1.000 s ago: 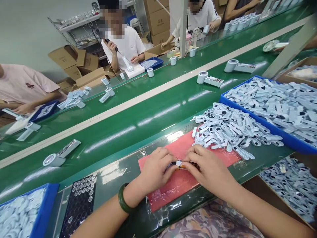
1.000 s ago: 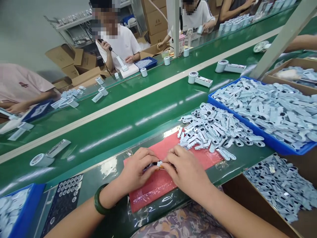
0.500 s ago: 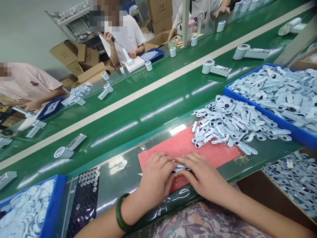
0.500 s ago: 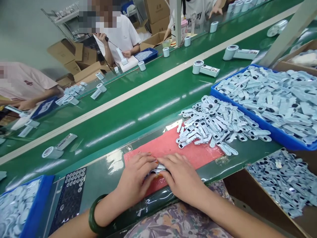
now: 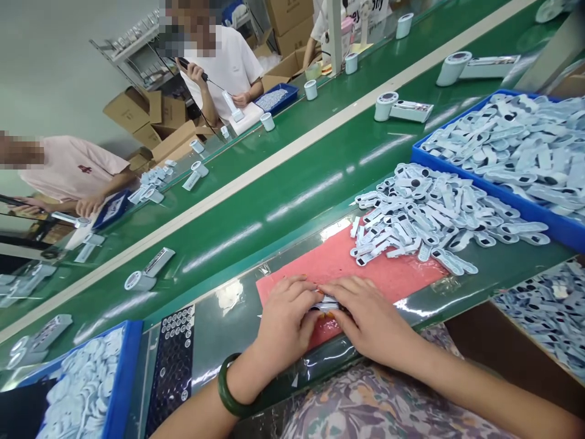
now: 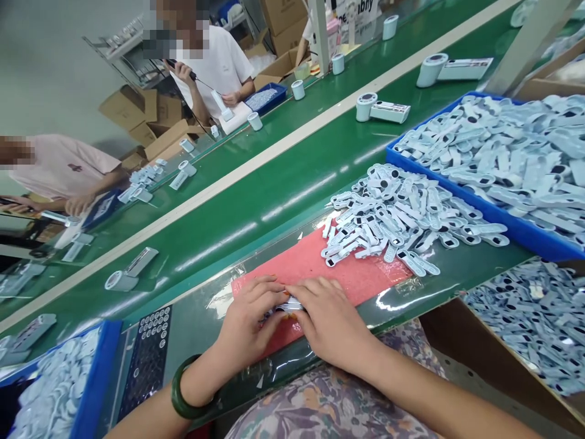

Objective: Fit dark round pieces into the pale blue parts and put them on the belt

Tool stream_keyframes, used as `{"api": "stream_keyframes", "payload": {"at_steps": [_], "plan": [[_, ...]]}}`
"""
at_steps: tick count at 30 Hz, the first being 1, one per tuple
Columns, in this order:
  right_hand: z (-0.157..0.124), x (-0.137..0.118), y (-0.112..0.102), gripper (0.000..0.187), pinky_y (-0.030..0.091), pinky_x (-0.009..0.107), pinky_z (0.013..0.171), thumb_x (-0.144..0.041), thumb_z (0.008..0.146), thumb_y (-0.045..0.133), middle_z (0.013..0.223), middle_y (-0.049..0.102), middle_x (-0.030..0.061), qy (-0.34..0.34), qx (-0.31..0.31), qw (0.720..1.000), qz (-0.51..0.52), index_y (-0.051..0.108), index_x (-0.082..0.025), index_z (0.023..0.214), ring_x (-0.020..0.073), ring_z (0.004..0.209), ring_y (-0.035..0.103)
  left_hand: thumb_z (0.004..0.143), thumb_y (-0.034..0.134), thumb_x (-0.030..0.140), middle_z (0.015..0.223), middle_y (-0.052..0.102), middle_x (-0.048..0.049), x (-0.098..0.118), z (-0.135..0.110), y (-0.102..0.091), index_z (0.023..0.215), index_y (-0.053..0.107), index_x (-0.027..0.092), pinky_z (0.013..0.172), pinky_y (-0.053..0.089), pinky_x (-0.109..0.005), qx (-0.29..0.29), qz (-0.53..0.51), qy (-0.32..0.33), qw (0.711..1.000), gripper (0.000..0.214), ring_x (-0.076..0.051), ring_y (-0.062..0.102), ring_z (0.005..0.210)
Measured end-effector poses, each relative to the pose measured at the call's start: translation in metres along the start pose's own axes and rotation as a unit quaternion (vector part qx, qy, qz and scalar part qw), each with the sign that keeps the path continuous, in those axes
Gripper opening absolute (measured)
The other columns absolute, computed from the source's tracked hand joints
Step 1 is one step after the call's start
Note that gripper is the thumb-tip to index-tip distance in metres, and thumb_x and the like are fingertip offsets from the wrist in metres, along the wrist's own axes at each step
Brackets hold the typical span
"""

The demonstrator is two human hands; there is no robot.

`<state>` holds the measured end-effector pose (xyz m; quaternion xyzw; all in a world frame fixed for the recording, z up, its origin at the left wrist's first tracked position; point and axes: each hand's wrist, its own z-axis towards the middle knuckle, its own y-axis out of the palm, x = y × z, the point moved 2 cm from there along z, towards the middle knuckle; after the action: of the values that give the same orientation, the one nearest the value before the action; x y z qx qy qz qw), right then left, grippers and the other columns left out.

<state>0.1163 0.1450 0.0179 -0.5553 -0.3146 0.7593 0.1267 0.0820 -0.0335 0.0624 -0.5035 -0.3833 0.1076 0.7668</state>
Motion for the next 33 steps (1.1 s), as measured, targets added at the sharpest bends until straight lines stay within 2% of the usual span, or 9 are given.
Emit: {"api": "stream_keyframes", "payload": {"at_steps": [5, 9, 12, 15, 19, 22, 25, 28, 33], "plan": [[-0.004, 0.001, -0.007, 0.041, 0.043, 0.049, 0.1, -0.011, 0.098, 0.055, 0.128, 0.056, 0.0065, -0.014, 0.004, 0.999, 0.042, 0.05, -0.023, 0.137, 0.0264, 0.116, 0.05, 0.088, 0.064, 0.015, 0.116, 0.063, -0.0077, 0.004, 0.001, 0.0, 0.118, 0.055, 0.019, 0.106, 0.046, -0.05, -0.04, 0.076, -0.002, 0.996, 0.031, -0.027, 0.052, 0.115], [-0.008, 0.015, -0.041, 0.03, 0.045, 0.043, 0.099, -0.018, 0.102, 0.05, 0.128, 0.056, 0.006, -0.037, 0.08, 0.996, 0.024, 0.055, -0.024, 0.132, 0.0238, 0.117, 0.051, 0.085, 0.057, 0.006, 0.108, 0.061, -0.0093, -0.01, 0.011, -0.011, 0.113, 0.056, 0.017, 0.09, 0.052, -0.048, -0.086, 0.15, 0.021, 0.985, 0.03, -0.028, 0.054, 0.106], [-0.008, 0.037, -0.081, 0.023, 0.047, 0.043, 0.092, -0.022, 0.105, 0.047, 0.116, 0.061, 0.007, -0.024, 0.173, 0.979, -0.105, 0.061, -0.021, 0.122, 0.0248, 0.107, 0.055, 0.089, 0.052, 0.009, 0.107, 0.061, -0.01, -0.044, 0.041, -0.037, 0.108, 0.06, 0.017, 0.087, 0.053, -0.046, -0.081, 0.208, 0.06, 0.973, 0.022, -0.027, 0.056, 0.102], [0.002, 0.061, -0.116, 0.021, 0.048, 0.045, 0.09, -0.023, 0.104, 0.05, 0.114, 0.062, 0.009, 0.011, 0.214, 0.95, -0.225, 0.065, -0.018, 0.119, 0.0275, 0.104, 0.056, 0.089, 0.057, 0.015, 0.121, 0.058, -0.0154, -0.094, 0.09, -0.067, 0.105, 0.066, 0.017, 0.098, 0.049, -0.051, -0.029, 0.327, 0.066, 0.942, 0.019, -0.034, 0.052, 0.117], [0.031, 0.081, -0.141, 0.028, 0.047, 0.048, 0.088, -0.011, 0.099, 0.051, 0.118, 0.064, 0.0099, 0.05, 0.159, 0.921, -0.353, 0.068, -0.019, 0.12, 0.0325, 0.105, 0.053, 0.094, 0.045, 0.015, 0.138, 0.049, -0.0181, -0.155, 0.151, -0.088, 0.107, 0.071, 0.019, 0.103, 0.043, -0.058, 0.006, 0.431, -0.035, 0.902, 0.03, -0.041, 0.039, 0.135], [0.057, 0.089, -0.151, 0.043, 0.045, 0.05, 0.086, 0.002, 0.089, 0.051, 0.126, 0.06, 0.0112, 0.065, 0.08, 0.905, -0.414, 0.072, -0.023, 0.118, 0.0372, 0.112, 0.05, 0.092, 0.038, 0.008, 0.14, 0.05, -0.0185, -0.181, 0.173, -0.084, 0.12, 0.069, 0.021, 0.102, 0.043, -0.06, -0.026, 0.422, -0.081, 0.903, 0.043, -0.04, 0.044, 0.133], [0.077, 0.095, -0.159, 0.034, 0.043, 0.051, 0.087, -0.002, 0.087, 0.058, 0.127, 0.059, 0.0124, 0.061, 0.035, 0.911, -0.407, 0.076, -0.023, 0.106, 0.0395, 0.115, 0.048, 0.088, 0.039, 0.005, 0.144, 0.048, -0.0191, -0.185, 0.172, -0.073, 0.136, 0.058, 0.022, 0.099, 0.047, -0.056, -0.045, 0.401, -0.085, 0.911, 0.055, -0.038, 0.047, 0.131], [0.086, 0.099, -0.162, 0.018, 0.041, 0.051, 0.092, -0.01, 0.086, 0.066, 0.119, 0.064, 0.0101, 0.055, 0.026, 0.931, -0.36, 0.076, -0.024, 0.092, 0.038, 0.114, 0.049, 0.089, 0.045, 0.011, 0.149, 0.044, -0.0179, -0.171, 0.15, -0.063, 0.141, 0.053, 0.023, 0.104, 0.045, -0.056, -0.045, 0.381, -0.072, 0.921, 0.054, -0.038, 0.043, 0.136], [0.075, 0.094, -0.162, 0.017, 0.045, 0.048, 0.091, -0.028, 0.095, 0.057, 0.109, 0.068, 0.008, 0.087, 0.094, 0.973, -0.192, 0.07, -0.022, 0.105, 0.032, 0.104, 0.058, 0.095, 0.051, 0.022, 0.147, 0.047, -0.0153, -0.129, 0.093, -0.045, 0.13, 0.062, 0.021, 0.111, 0.042, -0.056, 0.0, 0.25, -0.012, 0.968, 0.037, -0.035, 0.043, 0.138]]}}
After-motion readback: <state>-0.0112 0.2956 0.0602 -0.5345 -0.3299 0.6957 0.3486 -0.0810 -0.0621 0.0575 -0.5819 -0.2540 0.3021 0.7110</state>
